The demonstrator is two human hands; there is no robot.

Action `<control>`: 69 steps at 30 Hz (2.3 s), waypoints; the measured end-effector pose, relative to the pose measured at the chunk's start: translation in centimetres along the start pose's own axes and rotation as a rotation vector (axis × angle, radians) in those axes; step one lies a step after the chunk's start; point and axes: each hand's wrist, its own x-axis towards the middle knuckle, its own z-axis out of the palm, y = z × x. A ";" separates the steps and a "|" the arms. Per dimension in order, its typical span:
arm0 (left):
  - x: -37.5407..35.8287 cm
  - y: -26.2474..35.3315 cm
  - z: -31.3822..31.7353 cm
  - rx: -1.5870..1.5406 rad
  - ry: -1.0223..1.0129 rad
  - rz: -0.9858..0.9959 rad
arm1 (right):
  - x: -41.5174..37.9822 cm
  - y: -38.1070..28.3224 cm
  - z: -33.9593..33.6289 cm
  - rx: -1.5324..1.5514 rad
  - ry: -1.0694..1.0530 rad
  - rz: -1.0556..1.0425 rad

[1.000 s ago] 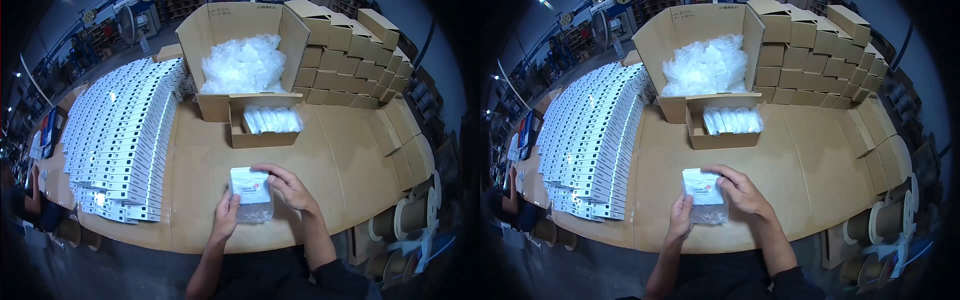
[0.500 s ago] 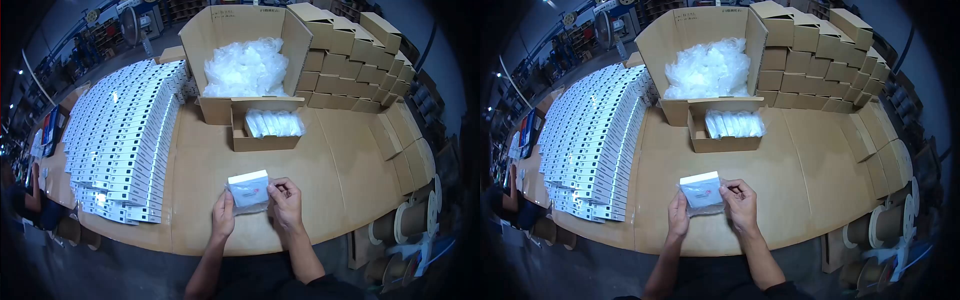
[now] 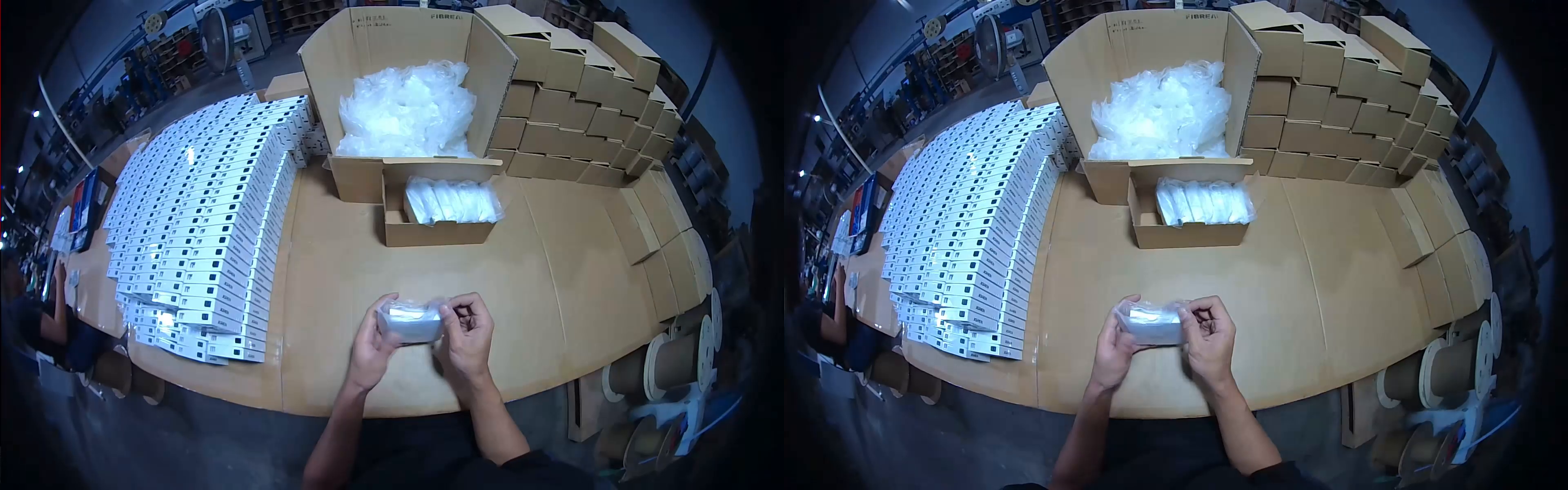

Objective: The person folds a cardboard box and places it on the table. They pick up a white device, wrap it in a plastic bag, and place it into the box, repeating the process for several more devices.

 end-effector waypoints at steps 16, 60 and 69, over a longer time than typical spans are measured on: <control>1.1 -0.7 0.2 -0.088 0.385 -0.141 | 1.1 -1.4 -2.8 -0.195 -0.447 -0.138; 12.3 2.4 -6.1 1.559 -0.142 0.285 | 14.6 -2.4 4.0 -0.894 0.039 -0.847; 12.4 1.5 -6.2 1.594 -0.126 0.337 | 16.4 -0.5 5.3 -1.038 -0.016 -0.716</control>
